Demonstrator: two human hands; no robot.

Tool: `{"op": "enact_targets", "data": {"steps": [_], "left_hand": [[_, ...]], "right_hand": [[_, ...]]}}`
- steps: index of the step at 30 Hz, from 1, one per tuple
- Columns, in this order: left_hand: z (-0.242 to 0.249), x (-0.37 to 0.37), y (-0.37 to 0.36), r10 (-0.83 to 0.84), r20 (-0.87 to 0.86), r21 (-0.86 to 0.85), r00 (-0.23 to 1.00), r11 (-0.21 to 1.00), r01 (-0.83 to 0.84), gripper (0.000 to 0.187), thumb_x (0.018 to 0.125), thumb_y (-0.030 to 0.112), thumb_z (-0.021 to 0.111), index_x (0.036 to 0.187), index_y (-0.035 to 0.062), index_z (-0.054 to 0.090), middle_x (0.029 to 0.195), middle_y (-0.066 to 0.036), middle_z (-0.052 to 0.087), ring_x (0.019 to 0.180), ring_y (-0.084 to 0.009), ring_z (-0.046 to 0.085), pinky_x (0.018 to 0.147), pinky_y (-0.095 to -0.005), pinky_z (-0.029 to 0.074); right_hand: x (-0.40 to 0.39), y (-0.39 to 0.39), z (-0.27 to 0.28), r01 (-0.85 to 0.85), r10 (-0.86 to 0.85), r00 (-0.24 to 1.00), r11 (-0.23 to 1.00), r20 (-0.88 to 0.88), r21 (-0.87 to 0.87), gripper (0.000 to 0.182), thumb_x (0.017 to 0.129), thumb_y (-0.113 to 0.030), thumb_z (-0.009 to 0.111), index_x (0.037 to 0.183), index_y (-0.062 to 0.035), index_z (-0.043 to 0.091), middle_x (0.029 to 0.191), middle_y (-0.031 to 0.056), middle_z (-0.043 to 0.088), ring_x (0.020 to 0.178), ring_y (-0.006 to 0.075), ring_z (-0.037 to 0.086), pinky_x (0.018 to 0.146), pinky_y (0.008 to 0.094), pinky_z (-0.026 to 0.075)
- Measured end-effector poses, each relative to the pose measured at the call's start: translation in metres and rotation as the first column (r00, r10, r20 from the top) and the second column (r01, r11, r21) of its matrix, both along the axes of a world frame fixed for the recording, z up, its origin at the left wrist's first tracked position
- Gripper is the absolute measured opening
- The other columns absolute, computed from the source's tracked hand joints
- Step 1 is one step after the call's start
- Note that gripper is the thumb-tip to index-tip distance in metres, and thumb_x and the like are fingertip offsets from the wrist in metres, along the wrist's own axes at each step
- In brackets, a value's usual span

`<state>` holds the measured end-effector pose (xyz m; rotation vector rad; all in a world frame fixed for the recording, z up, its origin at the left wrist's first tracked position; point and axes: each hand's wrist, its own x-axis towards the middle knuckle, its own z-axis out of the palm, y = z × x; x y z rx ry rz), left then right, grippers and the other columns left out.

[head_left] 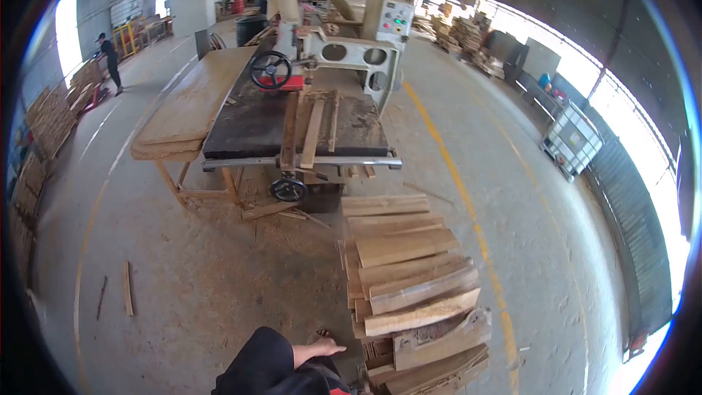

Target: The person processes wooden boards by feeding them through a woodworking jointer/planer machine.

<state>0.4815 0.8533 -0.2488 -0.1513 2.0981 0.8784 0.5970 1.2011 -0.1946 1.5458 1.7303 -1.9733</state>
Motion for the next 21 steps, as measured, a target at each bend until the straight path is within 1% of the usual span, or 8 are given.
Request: {"op": "enact_targets", "data": {"steps": [3, 5, 7, 12, 13, 15, 17, 21], "left_hand": [[0.026, -0.023, 0.007, 0.039, 0.061, 0.133, 0.997, 0.990, -0.047, 0.112, 0.080, 0.092, 0.056, 0.115, -0.0129, 0.072, 0.123, -0.035, 0.069, 0.117, -0.0459, 0.068, 0.099, -0.0461, 0.053], [0.050, -0.014, 0.034, 0.506, 0.133, 0.190, 0.852, 0.831, -0.523, 0.142, 0.066, 0.095, 0.068, 0.153, -0.0143, 0.040, 0.153, -0.035, 0.048, 0.135, -0.0436, 0.057, 0.103, -0.0482, 0.052], [0.053, -0.024, 0.049, 0.525, 0.289, 0.295, 0.800, 0.747, -0.596, 0.168, 0.058, 0.091, 0.079, 0.163, -0.0115, -0.002, 0.168, -0.032, 0.021, 0.148, -0.0430, 0.041, 0.107, -0.0545, 0.049], [0.035, -0.017, 0.112, 0.737, 0.272, 0.363, 0.618, 0.516, -0.775, 0.158, 0.056, 0.053, 0.103, 0.161, -0.0113, 0.004, 0.149, -0.028, 0.049, 0.125, -0.0401, 0.062, 0.093, -0.0492, 0.059], [0.044, -0.012, 0.128, 0.830, 0.183, 0.322, 0.526, 0.455, -0.830, 0.135, 0.061, 0.048, 0.103, 0.155, -0.0131, 0.028, 0.139, -0.024, 0.061, 0.113, -0.0328, 0.068, 0.083, -0.0428, 0.061], [0.022, -0.006, 0.145, 0.885, 0.207, 0.698, 0.418, 0.166, -0.696, 0.079, 0.069, 0.037, 0.099, 0.131, -0.0019, 0.068, 0.131, -0.013, 0.070, 0.116, -0.0229, 0.067, 0.097, -0.0402, 0.054], [0.000, -0.009, 0.158, 0.915, 0.292, 0.697, 0.277, -0.005, -0.717, 0.076, 0.073, 0.032, 0.097, 0.135, 0.0009, 0.066, 0.132, -0.009, 0.069, 0.121, -0.0222, 0.063, 0.106, -0.0392, 0.049], [0.003, -0.030, 0.165, 0.876, 0.439, 0.519, 0.199, -0.066, -0.852, 0.036, 0.084, 0.024, 0.090, 0.109, 0.0068, 0.072, 0.097, -0.004, 0.072, 0.080, -0.0154, 0.069, 0.062, -0.0333, 0.059]], "right_hand": [[0.029, 0.013, -0.003, -0.026, 0.026, 1.000, 1.000, -0.002, 0.016, 0.075, 0.100, -0.035, 0.072, 0.156, 0.0034, 0.041, 0.120, 0.0152, 0.071, 0.100, 0.0279, 0.069, 0.082, 0.0447, 0.057], [0.046, 0.026, -0.006, -0.043, 0.043, 0.999, 0.998, 0.007, -0.035, 0.069, 0.099, -0.037, 0.072, 0.150, 0.0019, 0.046, 0.117, 0.0151, 0.072, 0.098, 0.0285, 0.070, 0.082, 0.0448, 0.057], [0.055, 0.044, -0.002, -0.061, 0.065, 0.998, 0.993, 0.027, -0.104, 0.059, 0.097, -0.041, 0.073, 0.138, -0.0015, 0.057, 0.111, 0.0148, 0.074, 0.094, 0.0298, 0.072, 0.081, 0.0453, 0.058], [0.063, 0.077, 0.005, -0.208, 0.217, 0.975, 0.967, 0.049, -0.146, 0.048, 0.098, -0.050, 0.070, 0.120, -0.0066, 0.072, 0.098, 0.0120, 0.077, 0.077, 0.0251, 0.073, 0.067, 0.0384, 0.058], [0.076, 0.090, 0.002, -0.262, 0.271, 0.959, 0.959, 0.080, -0.110, 0.049, 0.100, -0.051, 0.068, 0.120, -0.0067, 0.070, 0.095, 0.0109, 0.076, 0.071, 0.0218, 0.072, 0.060, 0.0346, 0.057], [0.104, 0.115, -0.010, -0.350, 0.350, 0.937, 0.937, 0.001, -0.022, 0.049, 0.100, -0.046, 0.070, 0.116, 0.0006, 0.071, 0.094, 0.0128, 0.078, 0.071, 0.0223, 0.074, 0.057, 0.0346, 0.056], [0.140, 0.138, -0.012, -0.408, 0.409, 0.905, 0.912, 0.116, -0.033, 0.046, 0.102, -0.044, 0.066, 0.114, -0.0003, 0.073, 0.097, 0.0130, 0.079, 0.075, 0.0213, 0.075, 0.058, 0.0331, 0.057], [0.204, 0.167, 0.020, -0.287, 0.295, 0.908, 0.955, 0.296, -0.073, 0.048, 0.102, -0.042, 0.065, 0.129, -0.0018, 0.064, 0.115, 0.0166, 0.077, 0.100, 0.0272, 0.076, 0.082, 0.0456, 0.058]]}}
